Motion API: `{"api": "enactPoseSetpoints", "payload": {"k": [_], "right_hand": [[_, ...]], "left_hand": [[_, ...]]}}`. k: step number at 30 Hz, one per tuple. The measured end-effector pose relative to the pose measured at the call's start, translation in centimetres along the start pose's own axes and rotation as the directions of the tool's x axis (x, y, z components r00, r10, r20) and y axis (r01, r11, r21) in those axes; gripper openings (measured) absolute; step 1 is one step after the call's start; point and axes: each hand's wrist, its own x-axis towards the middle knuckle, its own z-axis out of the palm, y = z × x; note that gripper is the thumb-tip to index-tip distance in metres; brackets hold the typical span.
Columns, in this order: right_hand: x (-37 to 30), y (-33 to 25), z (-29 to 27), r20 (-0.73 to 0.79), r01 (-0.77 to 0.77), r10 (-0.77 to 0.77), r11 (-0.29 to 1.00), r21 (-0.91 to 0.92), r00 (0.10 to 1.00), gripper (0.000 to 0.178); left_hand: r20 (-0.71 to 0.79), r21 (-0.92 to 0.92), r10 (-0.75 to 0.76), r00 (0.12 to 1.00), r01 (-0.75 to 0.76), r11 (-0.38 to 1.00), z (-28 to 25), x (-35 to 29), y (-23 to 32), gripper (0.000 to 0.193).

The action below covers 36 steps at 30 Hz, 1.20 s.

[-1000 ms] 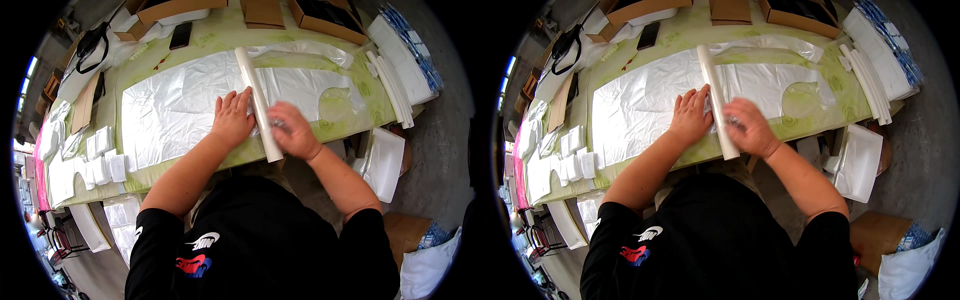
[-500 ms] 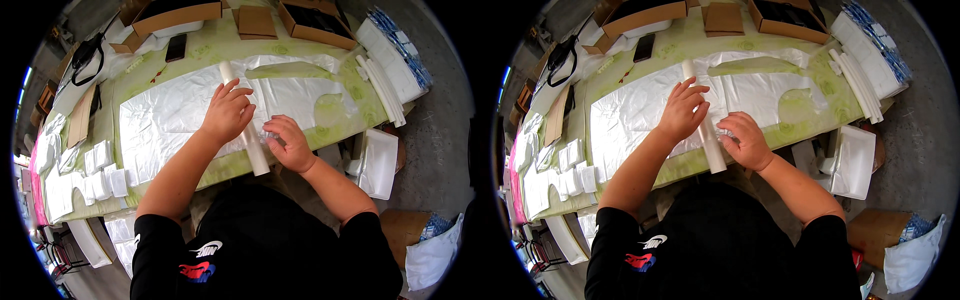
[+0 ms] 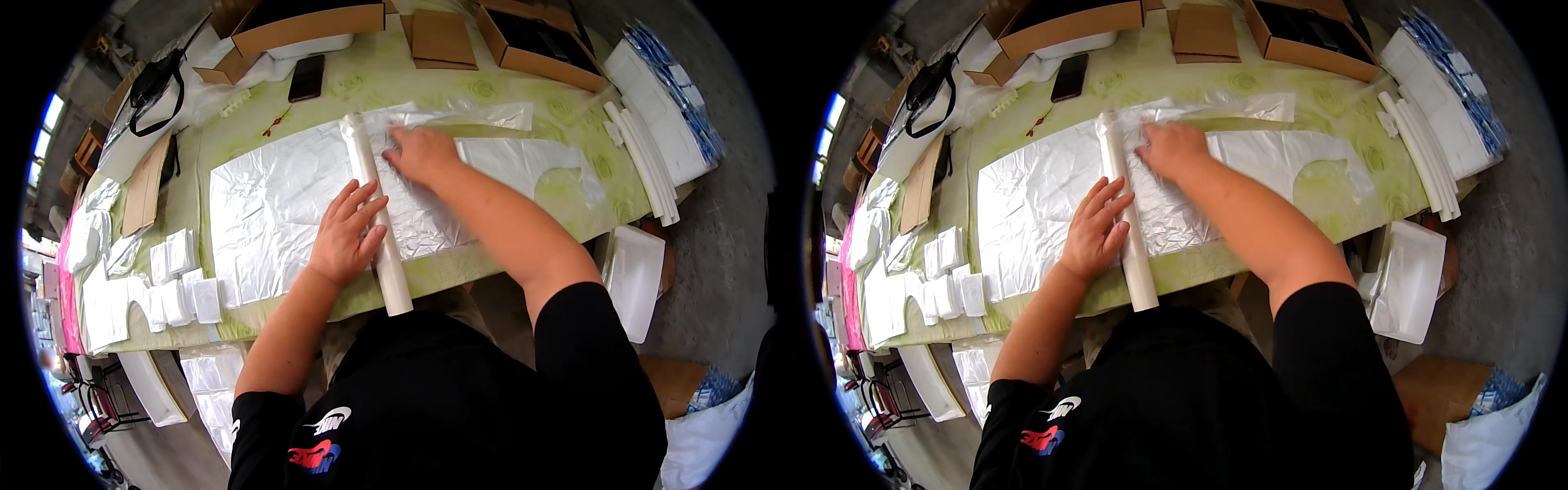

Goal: The person repeatedly wraps small white rectangular items in clear plastic film on a table. They unroll the film, place an item on it, fold the film around the item, and set the wrapped item aside. The process is repeated multiple times.

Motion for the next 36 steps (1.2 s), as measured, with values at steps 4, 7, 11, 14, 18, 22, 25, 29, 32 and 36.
{"api": "enactPoseSetpoints", "payload": {"k": [4, 7, 11, 14, 18, 22, 25, 29, 32, 36], "right_hand": [[6.6, 9.6, -2.4, 0.066, -0.355, 0.350, 0.931, 0.088, 0.935, 0.075], [5.9, 20.7, -5.5, 0.068, -0.523, 0.519, 0.842, 0.134, 0.852, 0.071], [-0.7, 34.4, -9.2, -0.177, -0.680, 0.702, 0.712, 0.175, 0.689, 0.062], [-4.8, 37.8, -9.6, -0.457, -0.686, 0.689, 0.698, 0.206, 0.563, 0.059], [-6.1, 28.8, -6.6, -0.586, -0.324, 0.281, 0.945, 0.032, 0.760, 0.057], [-7.4, 13.1, -0.9, -0.430, 0.104, -0.088, 0.994, 0.015, 0.899, 0.057], [-6.3, 6.3, -1.3, -0.027, -0.154, 0.152, 0.987, -0.055, 0.988, 0.056], [-4.0, 4.8, 1.1, -0.142, 0.075, -0.038, 0.961, 0.265, 0.989, 0.056], [-7.3, -1.9, 1.9, -0.271, 0.391, -0.282, 0.698, 0.600, 0.920, 0.052], [-9.6, -6.5, 3.2, -0.230, 0.514, -0.484, 0.610, 0.603, 0.844, 0.050]], "left_hand": [[-0.017, -0.028, -0.017, 1.000, 0.017, 0.999, 0.2, 0.4, 0.4, 0.041], [-0.046, -0.039, -0.053, 0.998, 0.051, 0.998, 0.2, -0.2, 0.2, 0.039], [-0.046, -0.040, -0.044, 0.998, 0.042, 0.998, 0.2, 0.0, 0.5, 0.038], [-0.042, -0.043, -0.039, 0.998, 0.038, 0.998, 0.4, 0.1, 0.5, 0.037], [-0.065, -0.020, -0.045, 0.997, 0.044, 0.999, 0.3, -0.3, 0.3, 0.037], [-0.094, 0.014, -0.034, 0.995, 0.036, 0.999, 0.2, -0.3, 0.2, 0.036], [-0.104, 0.006, -0.048, 0.993, 0.048, 0.999, 0.3, -0.2, 0.5, 0.035], [-0.140, -0.024, -0.048, 0.989, 0.045, 0.999, 0.9, 0.1, 0.5, 0.033], [-0.173, -0.125, -0.053, 0.984, 0.032, 0.992, 0.9, 0.0, -0.1, 0.031], [-0.437, -0.502, -0.344, 0.831, 0.092, 0.860, 2.5, -2.1, -2.8, 0.044]]}}
